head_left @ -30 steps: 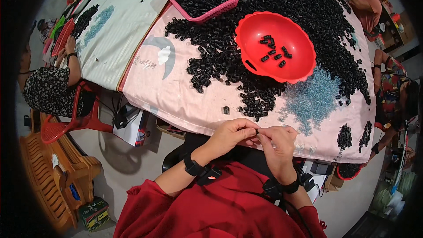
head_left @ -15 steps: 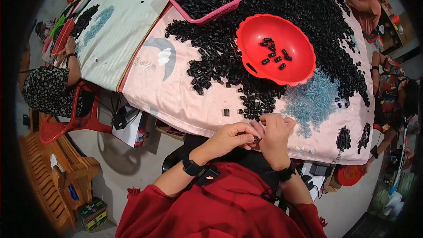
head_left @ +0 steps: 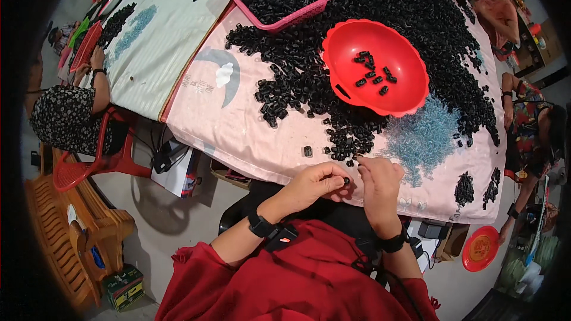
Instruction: The person repeatedly picks small black plastic components and light blue pins from a table, inserts the pins into the components, and places the assembled units into a red bowl. The person works continuously at a table with others nearby.
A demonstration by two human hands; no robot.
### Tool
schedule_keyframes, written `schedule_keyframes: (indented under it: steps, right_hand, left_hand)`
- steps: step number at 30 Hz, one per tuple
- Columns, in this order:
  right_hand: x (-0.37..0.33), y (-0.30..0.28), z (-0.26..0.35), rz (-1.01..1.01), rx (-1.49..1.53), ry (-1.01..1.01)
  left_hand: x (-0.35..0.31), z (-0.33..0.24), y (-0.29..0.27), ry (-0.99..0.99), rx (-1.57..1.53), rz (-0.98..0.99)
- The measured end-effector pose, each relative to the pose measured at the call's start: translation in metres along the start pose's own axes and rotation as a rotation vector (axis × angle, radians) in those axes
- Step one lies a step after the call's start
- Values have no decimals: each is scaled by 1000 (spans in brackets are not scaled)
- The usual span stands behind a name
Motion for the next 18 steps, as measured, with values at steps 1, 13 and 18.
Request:
schedule_keyframes:
  steps: [1,13,18]
  right_hand:
    - [0,-4,0,-4,43,12]
    - [-11,-8,2,56,264,167]
    - [-10,-10,7,-8,227,125]
  left_hand:
    - [0,0,0,-1,0,-1]
    - [1,3,0,-12,10,-24]
    - [2,1,0,-7,52,-43]
Point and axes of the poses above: each hand's wrist, its own x-axis towards the middle knuckle, its own y-axis out of the palm, z = x × y, the point moved 10 cm from there along x, towards the middle knuckle
